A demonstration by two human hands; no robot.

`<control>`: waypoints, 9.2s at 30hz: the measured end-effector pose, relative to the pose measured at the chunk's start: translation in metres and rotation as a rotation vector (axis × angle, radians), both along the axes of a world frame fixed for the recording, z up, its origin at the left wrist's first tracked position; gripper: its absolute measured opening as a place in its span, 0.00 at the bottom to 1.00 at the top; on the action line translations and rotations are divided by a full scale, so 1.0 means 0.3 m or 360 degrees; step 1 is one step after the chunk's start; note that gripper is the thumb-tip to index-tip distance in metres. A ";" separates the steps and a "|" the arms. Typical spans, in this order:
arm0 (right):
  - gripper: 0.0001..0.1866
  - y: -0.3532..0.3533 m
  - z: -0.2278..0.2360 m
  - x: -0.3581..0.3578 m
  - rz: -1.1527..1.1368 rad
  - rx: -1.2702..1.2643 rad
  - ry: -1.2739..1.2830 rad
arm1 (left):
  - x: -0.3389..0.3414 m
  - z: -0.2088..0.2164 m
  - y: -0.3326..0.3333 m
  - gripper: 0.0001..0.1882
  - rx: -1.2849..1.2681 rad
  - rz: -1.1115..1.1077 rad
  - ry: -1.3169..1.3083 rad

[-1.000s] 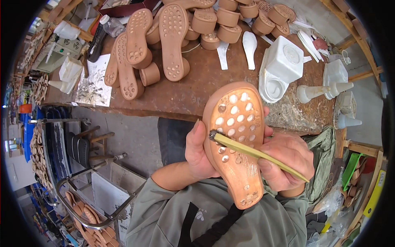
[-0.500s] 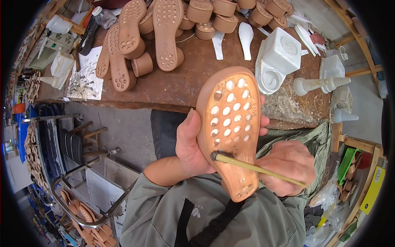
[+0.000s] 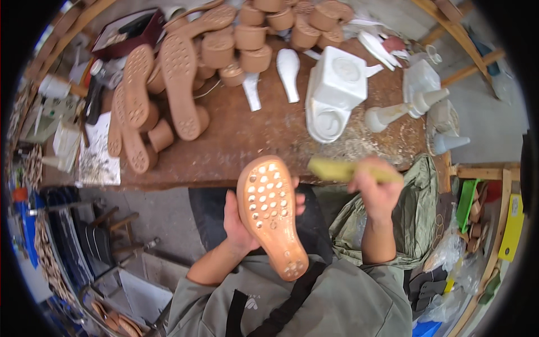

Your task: The person paints the bottom surface of wooden shoe insoles using a small brush. They repeatedly dip the brush into a white container to apply a clear or light-colored liquid to the textured surface of the insoles. After painting, the person places the insoles on a wooden rack to dry.

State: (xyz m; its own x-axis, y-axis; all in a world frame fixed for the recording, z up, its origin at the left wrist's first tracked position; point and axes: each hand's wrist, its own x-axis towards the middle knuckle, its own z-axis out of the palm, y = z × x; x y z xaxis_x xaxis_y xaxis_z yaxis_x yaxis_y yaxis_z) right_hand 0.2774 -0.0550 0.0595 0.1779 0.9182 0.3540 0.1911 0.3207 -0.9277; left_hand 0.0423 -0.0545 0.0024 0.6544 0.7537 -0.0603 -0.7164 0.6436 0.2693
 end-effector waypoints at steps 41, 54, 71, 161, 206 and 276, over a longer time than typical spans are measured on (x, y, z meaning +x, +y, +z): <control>0.06 0.101 0.082 -0.078 -0.0019 -0.0190 0.0039 | 0.040 0.135 0.041 0.40 0.0185 -0.0297 0.0487; 0.08 0.006 0.146 -0.120 0.0171 0.0238 -0.0313 | -0.036 0.176 -0.003 0.41 0.0492 -0.0293 0.0419; 0.10 -0.153 0.176 -0.199 0.0433 0.0472 -0.0284 | -0.087 0.249 -0.034 0.38 0.0575 -0.0045 0.0420; 0.06 -0.080 0.235 -0.098 0.0554 -0.0062 -0.0228 | -0.058 0.225 -0.014 0.39 0.0520 -0.0040 0.0584; 0.10 -0.008 0.179 -0.182 0.0215 0.0411 -0.0562 | -0.128 0.088 -0.031 0.38 0.0447 0.0079 0.0421; 0.12 0.302 0.787 -0.144 -0.0262 -0.0277 0.0496 | 0.415 1.757 0.941 0.39 0.2886 0.1411 0.1428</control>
